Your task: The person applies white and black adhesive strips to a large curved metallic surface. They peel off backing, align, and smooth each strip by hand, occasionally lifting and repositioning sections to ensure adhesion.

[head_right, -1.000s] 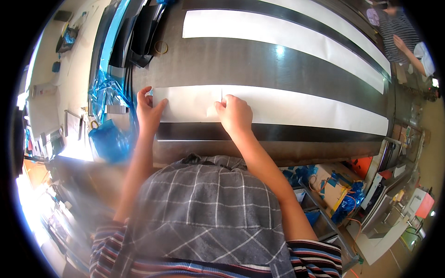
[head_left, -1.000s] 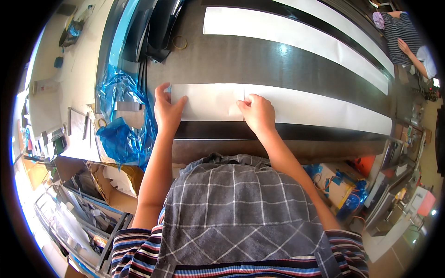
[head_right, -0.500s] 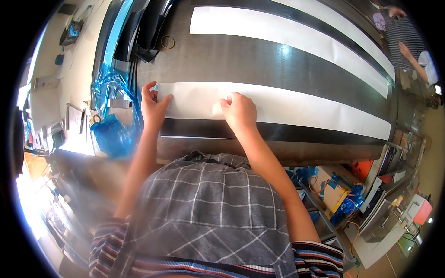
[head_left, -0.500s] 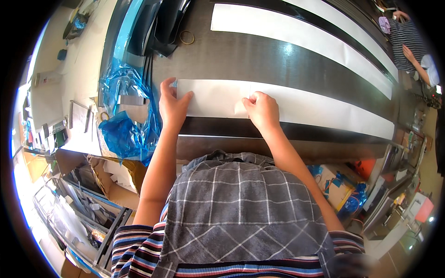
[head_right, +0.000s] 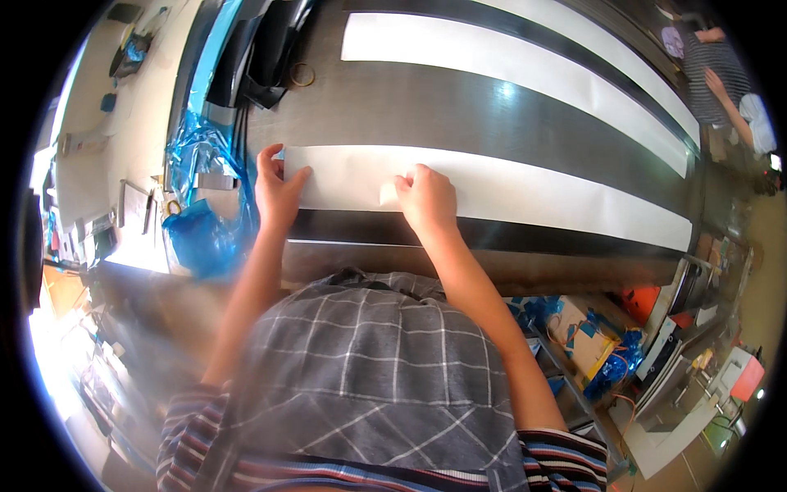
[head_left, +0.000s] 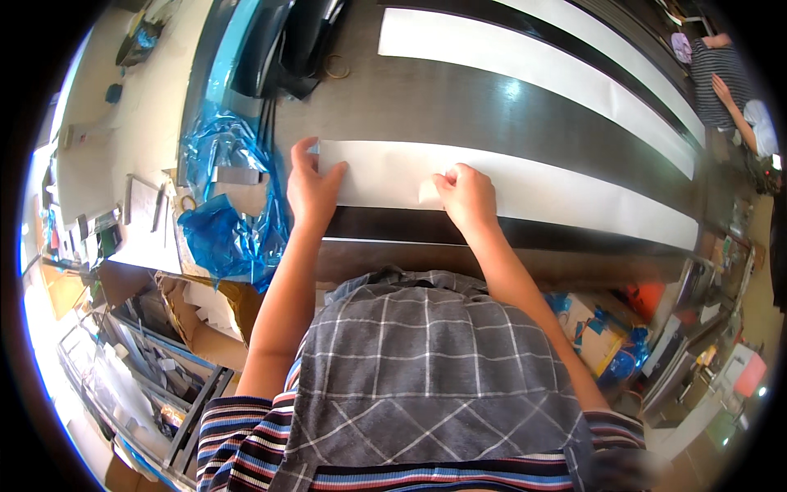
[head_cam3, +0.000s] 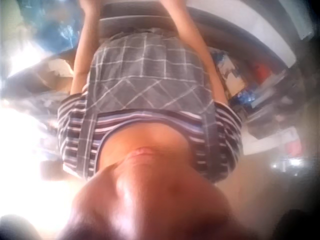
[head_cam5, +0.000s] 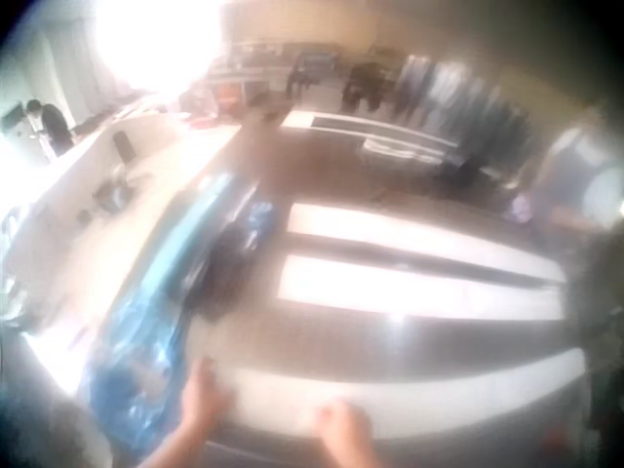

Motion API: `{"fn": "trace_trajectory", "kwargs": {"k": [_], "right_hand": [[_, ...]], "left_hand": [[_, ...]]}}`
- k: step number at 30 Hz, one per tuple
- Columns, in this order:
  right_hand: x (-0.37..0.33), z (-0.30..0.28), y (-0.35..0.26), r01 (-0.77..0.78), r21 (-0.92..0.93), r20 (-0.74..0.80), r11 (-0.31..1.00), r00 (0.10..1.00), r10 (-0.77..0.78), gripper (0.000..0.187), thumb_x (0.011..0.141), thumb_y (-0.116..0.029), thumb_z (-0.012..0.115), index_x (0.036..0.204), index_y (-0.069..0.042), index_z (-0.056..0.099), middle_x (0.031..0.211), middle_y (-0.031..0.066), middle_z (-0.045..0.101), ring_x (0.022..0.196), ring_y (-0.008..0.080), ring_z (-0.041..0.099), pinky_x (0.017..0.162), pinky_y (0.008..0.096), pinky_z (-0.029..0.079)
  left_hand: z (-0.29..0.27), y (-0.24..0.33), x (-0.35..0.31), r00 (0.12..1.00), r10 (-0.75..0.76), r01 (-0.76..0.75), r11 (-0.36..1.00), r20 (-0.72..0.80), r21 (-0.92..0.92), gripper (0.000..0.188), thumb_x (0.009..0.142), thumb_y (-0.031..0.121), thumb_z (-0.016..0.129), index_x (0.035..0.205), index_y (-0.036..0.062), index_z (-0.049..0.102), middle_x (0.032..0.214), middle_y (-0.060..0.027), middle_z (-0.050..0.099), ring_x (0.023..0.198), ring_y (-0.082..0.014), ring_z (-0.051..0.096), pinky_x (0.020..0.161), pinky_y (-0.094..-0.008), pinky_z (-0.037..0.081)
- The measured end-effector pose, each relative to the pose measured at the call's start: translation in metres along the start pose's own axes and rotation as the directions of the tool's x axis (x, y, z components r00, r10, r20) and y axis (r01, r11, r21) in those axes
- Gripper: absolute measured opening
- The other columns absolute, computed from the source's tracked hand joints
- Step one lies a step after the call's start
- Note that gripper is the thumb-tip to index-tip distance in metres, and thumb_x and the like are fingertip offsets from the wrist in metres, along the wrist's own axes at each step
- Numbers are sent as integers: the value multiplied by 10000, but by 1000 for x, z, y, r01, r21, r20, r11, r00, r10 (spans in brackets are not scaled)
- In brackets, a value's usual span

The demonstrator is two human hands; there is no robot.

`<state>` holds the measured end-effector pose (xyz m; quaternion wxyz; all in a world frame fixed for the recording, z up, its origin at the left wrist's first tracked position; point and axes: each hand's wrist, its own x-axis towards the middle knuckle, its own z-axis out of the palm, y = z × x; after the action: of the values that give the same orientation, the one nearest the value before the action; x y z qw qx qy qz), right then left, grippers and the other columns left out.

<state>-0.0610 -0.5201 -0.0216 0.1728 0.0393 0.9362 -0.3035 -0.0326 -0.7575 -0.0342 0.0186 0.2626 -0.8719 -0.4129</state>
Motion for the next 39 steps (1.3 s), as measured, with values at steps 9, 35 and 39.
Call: {"fn": "trace_trajectory", "kwargs": {"k": [9,35,39], "right_hand": [[0,-12,-4,20,-176,54,984,998,-11,316,818,-313,660,787,-4,607,734,174,658,739,373,646,698,452,511],[-33,1,-10,374,-158,-35,914,923,-383,333,828,-220,649,1088,-32,558,1147,185,609,1095,348,567,894,457,454],[-40,31,-21,608,-247,81,754,789,-610,724,859,-391,612,1404,-1,338,1476,181,317,1404,310,241,1123,511,218]], "left_hand": [[-9,19,-8,969,205,-151,932,-137,328,662,669,204,809,1221,64,471,1151,-156,524,1056,-362,533,862,-422,473],[36,9,-32,913,368,-399,720,174,568,828,883,527,504,1454,-21,261,1534,-224,202,1439,-352,159,1155,-478,129],[37,5,-28,908,383,-409,725,170,555,820,884,521,510,1451,-20,269,1529,-226,216,1435,-357,171,1149,-495,134]]}}
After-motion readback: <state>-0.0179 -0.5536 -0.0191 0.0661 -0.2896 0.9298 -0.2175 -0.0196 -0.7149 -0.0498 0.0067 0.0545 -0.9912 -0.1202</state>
